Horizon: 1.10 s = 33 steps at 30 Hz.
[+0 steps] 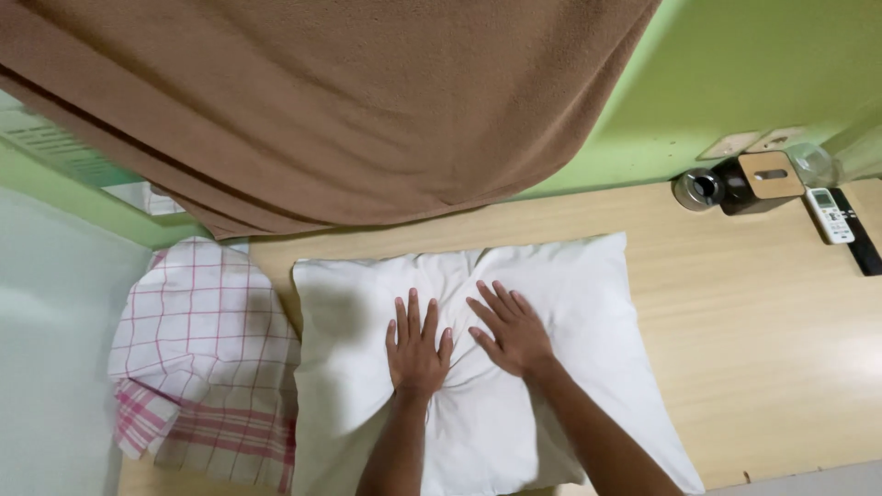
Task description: The person picks up a white pillow from a desk, carries it to the bed, and places it against the headboard. They then smooth the pillow and the bedsheet with their hands. The person repeats this process with a second pillow, arranging it next to the first one.
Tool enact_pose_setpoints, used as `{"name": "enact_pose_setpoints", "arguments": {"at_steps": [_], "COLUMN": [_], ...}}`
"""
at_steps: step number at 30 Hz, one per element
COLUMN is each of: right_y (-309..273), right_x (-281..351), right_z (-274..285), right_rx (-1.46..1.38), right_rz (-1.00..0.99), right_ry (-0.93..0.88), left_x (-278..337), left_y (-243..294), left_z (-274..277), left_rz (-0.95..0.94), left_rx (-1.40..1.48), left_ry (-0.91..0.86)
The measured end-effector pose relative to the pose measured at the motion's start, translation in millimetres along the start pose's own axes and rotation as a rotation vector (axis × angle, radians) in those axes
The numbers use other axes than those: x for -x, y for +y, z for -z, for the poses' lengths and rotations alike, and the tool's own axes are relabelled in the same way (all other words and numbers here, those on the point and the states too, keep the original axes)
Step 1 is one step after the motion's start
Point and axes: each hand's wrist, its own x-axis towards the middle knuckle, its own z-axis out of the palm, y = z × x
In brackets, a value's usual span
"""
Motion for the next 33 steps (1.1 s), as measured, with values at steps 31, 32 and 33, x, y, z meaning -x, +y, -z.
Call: {"name": "enact_pose_setpoints", "arguments": {"at_steps": [31, 32, 33], "right_y": [4.3, 10.1, 15.6], "right_x": [-14.0, -9.2, -5.2], "right_z": [12.5, 7.5, 1.8], "right_rx": [0.078, 0.061, 0.041], "right_rz": [-0.222, -0.264, -0.305], "right_ry": [0.069, 0.157, 0.245], "left_x": [-3.5, -3.5, -3.8], "left_y": [2.2, 2.7, 2.4], "left_z": [2.8, 2.0, 1.4], "left_rz": [-0.013, -0.017, -0.022], "left_rx": [0.077, 0.082, 0.084], "left_ry": [0.047, 0.046, 0.045]}}
